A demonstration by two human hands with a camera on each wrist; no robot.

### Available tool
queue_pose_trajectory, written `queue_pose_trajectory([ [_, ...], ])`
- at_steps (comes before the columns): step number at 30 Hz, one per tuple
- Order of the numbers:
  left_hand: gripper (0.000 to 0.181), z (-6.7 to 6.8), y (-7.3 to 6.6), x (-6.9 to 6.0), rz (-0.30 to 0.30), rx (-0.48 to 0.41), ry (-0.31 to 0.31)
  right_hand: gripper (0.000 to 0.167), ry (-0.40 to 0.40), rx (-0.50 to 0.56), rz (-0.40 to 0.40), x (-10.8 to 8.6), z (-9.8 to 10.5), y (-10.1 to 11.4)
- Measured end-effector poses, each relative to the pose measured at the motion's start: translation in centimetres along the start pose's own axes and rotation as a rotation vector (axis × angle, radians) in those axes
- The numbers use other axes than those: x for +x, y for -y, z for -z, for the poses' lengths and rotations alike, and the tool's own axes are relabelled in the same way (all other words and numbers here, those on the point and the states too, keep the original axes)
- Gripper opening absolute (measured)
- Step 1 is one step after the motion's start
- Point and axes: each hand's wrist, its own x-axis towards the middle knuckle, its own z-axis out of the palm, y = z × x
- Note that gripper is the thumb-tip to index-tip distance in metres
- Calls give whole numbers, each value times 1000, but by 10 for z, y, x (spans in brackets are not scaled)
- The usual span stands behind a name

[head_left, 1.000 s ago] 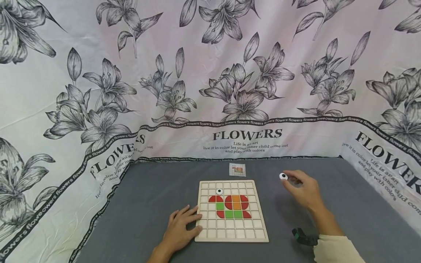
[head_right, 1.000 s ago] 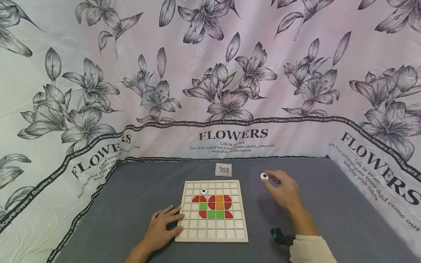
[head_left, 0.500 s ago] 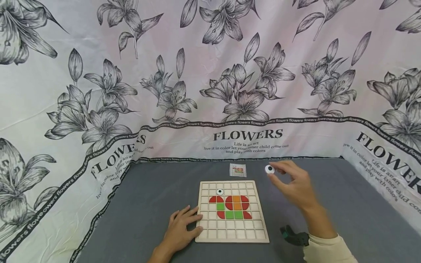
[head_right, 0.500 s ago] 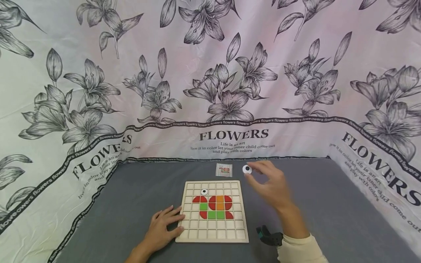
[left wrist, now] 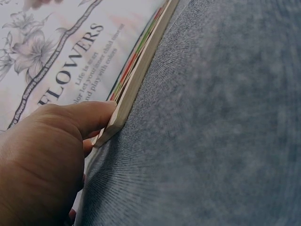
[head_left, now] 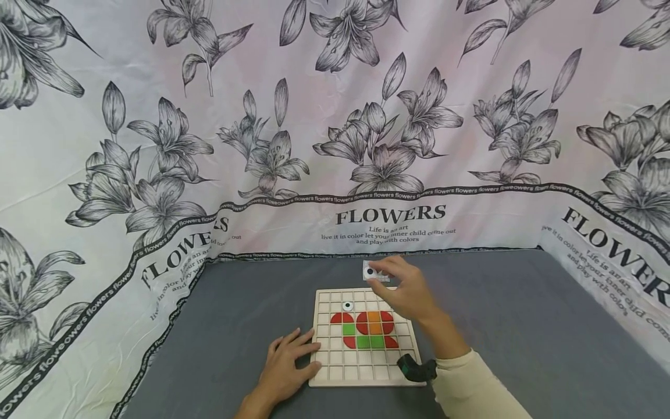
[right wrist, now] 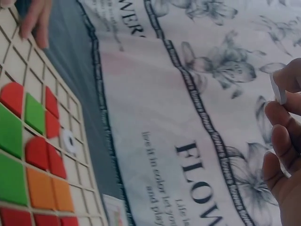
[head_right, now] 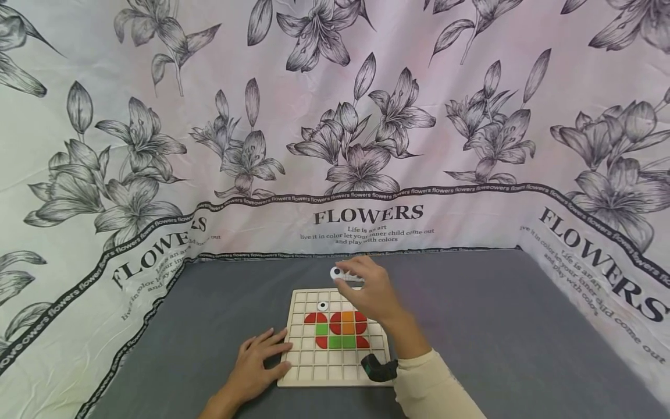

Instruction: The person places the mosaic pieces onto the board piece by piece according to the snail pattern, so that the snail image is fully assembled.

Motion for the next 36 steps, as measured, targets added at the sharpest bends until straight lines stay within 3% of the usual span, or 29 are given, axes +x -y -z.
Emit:
queue_pose_trajectory([
  [4,40,1,0,0,-5,-2,-2,30,50,15,-66,0,-23,-9],
  [9,40,2,0,0,-7,-10,-2,27,100,-1,-92,-2,-48,-21],
  [15,40,2,-1,1,-8,-5,0,27,212,-50,-204,-9,-68,-32],
  [21,39,1,-1,2,-9,1,2,27,343,-60,-327,-16,-83,-40],
  [26,39,2,-1,2,-13,19,-2,26,441,-97,-359,-17,-95,-47],
  [30,39,2,0,2,-10,18,-10,25,467,-115,-357,-17,-102,-50],
  [36,39,0,2,0,-35,39,-24,24,496,-203,-417,-22,-111,-54],
])
